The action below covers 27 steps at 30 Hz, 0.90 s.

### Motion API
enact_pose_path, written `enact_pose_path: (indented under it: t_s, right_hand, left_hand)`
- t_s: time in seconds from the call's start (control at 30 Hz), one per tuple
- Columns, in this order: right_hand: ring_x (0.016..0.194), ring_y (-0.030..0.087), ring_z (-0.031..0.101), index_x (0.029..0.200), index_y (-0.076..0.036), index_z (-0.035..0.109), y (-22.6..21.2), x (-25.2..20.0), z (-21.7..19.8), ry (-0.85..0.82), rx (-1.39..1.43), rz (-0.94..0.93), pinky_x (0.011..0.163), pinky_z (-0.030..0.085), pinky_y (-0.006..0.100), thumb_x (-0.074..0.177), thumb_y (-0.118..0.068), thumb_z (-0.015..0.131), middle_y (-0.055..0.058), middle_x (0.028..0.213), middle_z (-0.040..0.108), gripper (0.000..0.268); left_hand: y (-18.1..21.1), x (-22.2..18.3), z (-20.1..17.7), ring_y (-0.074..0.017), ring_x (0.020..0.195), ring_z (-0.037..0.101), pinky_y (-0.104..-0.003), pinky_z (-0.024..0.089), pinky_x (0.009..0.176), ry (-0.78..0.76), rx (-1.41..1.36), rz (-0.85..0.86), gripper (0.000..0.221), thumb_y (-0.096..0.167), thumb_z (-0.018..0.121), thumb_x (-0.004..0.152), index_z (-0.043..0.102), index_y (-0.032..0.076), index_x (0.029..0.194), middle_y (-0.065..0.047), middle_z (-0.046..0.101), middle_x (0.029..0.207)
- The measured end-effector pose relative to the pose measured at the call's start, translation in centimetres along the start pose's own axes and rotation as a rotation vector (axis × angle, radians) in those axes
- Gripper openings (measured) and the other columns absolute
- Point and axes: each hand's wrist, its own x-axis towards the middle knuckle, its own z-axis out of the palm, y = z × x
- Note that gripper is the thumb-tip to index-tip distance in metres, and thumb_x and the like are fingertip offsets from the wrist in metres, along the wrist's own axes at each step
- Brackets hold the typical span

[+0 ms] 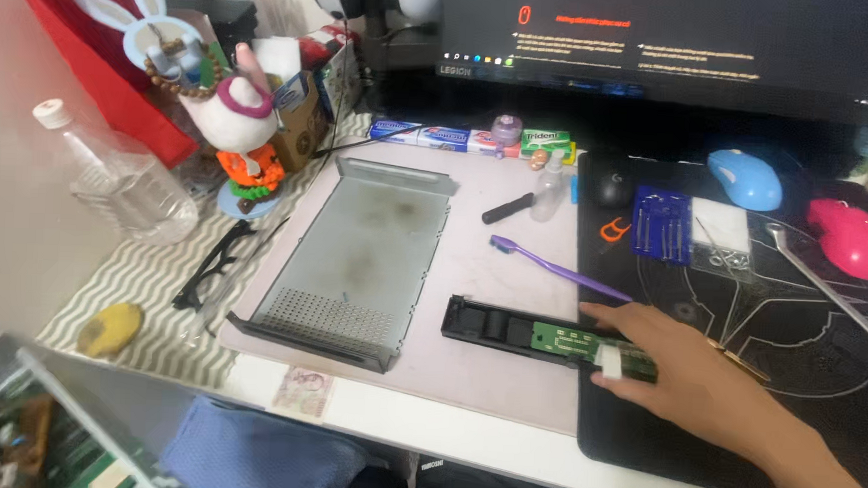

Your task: The person removes various components from a black plastic housing, including a green circuit board with a ribbon cable, and then places a large green motherboard into a metal electronics chassis.

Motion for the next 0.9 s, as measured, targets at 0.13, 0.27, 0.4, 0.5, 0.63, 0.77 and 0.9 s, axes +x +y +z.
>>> enact_pose_path:
  t_s: [0.13, 0.27, 0.4, 0.5, 0.63, 0.77, 0.9]
  right_hand:
    - [0.126, 0.01, 0.066, 0.149, -0.039, 0.052, 1.1, -0.7, -0.4, 0.065, -0.023, -0.116, 0.111, 0.048, 0.033, 0.08, -0.037, 0.082, -0.01, 0.138, 0.068, 0.075]
    - [0.105, 0.009, 0.072, 0.15, -0.046, 0.05, 3.9, -2.0, -1.1, 0.09, -0.09, -0.088, 0.104, 0.052, 0.031, 0.078, -0.038, 0.083, -0.013, 0.119, 0.072, 0.08]
    - [0.13, 0.005, 0.065, 0.148, -0.051, 0.05, 8.2, -3.3, -0.8, 0.072, -0.102, 0.029, 0.109, 0.053, 0.034, 0.077, -0.04, 0.082, -0.022, 0.146, 0.063, 0.079]
    - [0.113, 0.01, 0.073, 0.149, -0.035, 0.055, 13.1, -3.5, 0.8, 0.331, -0.103, -0.335, 0.103, 0.052, 0.03, 0.067, -0.041, 0.086, -0.012, 0.124, 0.077, 0.088]
    - [0.126, 0.005, 0.065, 0.148, -0.051, 0.05, 16.0, -3.7, 2.5, 0.274, -0.206, -0.045, 0.107, 0.057, 0.033, 0.061, -0.049, 0.092, -0.022, 0.134, 0.07, 0.097]
    - [0.123, -0.002, 0.067, 0.14, -0.055, 0.058, 14.1, -4.7, 2.9, 0.275, -0.108, 0.035, 0.112, 0.051, 0.027, 0.059, -0.041, 0.097, -0.025, 0.133, 0.071, 0.091]
    - [0.137, 0.001, 0.058, 0.152, -0.057, 0.04, 20.6, -0.7, 2.7, 0.072, -0.204, -0.037, 0.118, 0.044, 0.031, 0.051, -0.061, 0.113, -0.03, 0.153, 0.055, 0.125]
  left_hand:
    - [5.2, 0.1, 0.6, -0.0423, 0.124, 0.053, -0.057, 0.039, 0.104, -0.028, 0.052, 0.014, 0.066, 0.058, 0.029, 0.114, 0.046, 0.007, 0.151, -0.026, 0.056, 0.142]
    - [8.6, -7.3, 8.7, -0.0442, 0.124, 0.052, -0.059, 0.037, 0.104, -0.053, 0.089, 0.017, 0.065, 0.057, 0.029, 0.115, 0.047, 0.007, 0.151, -0.028, 0.055, 0.141]
    - [13.7, -30.5, 30.5, -0.0457, 0.124, 0.052, -0.061, 0.036, 0.104, -0.052, 0.108, 0.02, 0.064, 0.056, 0.029, 0.115, 0.047, 0.007, 0.151, -0.029, 0.055, 0.14]
    - [15.1, -40.7, 40.5, -0.0317, 0.133, 0.052, -0.05, 0.039, 0.116, -0.192, -0.215, 0.018, 0.052, 0.044, 0.026, 0.108, 0.045, 0.018, 0.149, -0.011, 0.056, 0.149]
    - [15.1, -40.6, 45.9, -0.0304, 0.124, 0.061, -0.049, 0.046, 0.11, -0.051, -0.379, -0.003, 0.045, 0.046, 0.038, 0.108, 0.052, 0.014, 0.136, -0.014, 0.063, 0.14]
    - [14.8, -40.3, 49.4, -0.0267, 0.13, 0.067, -0.047, 0.052, 0.113, -0.069, -0.535, 0.002, 0.05, 0.041, 0.026, 0.109, 0.053, 0.013, 0.139, -0.009, 0.068, 0.143]
    - [12.3, -35.5, 50.9, -0.0228, 0.125, 0.069, -0.041, 0.052, 0.112, -0.026, -0.674, 0.115, 0.051, 0.042, 0.029, 0.107, 0.058, 0.011, 0.134, -0.005, 0.071, 0.137]
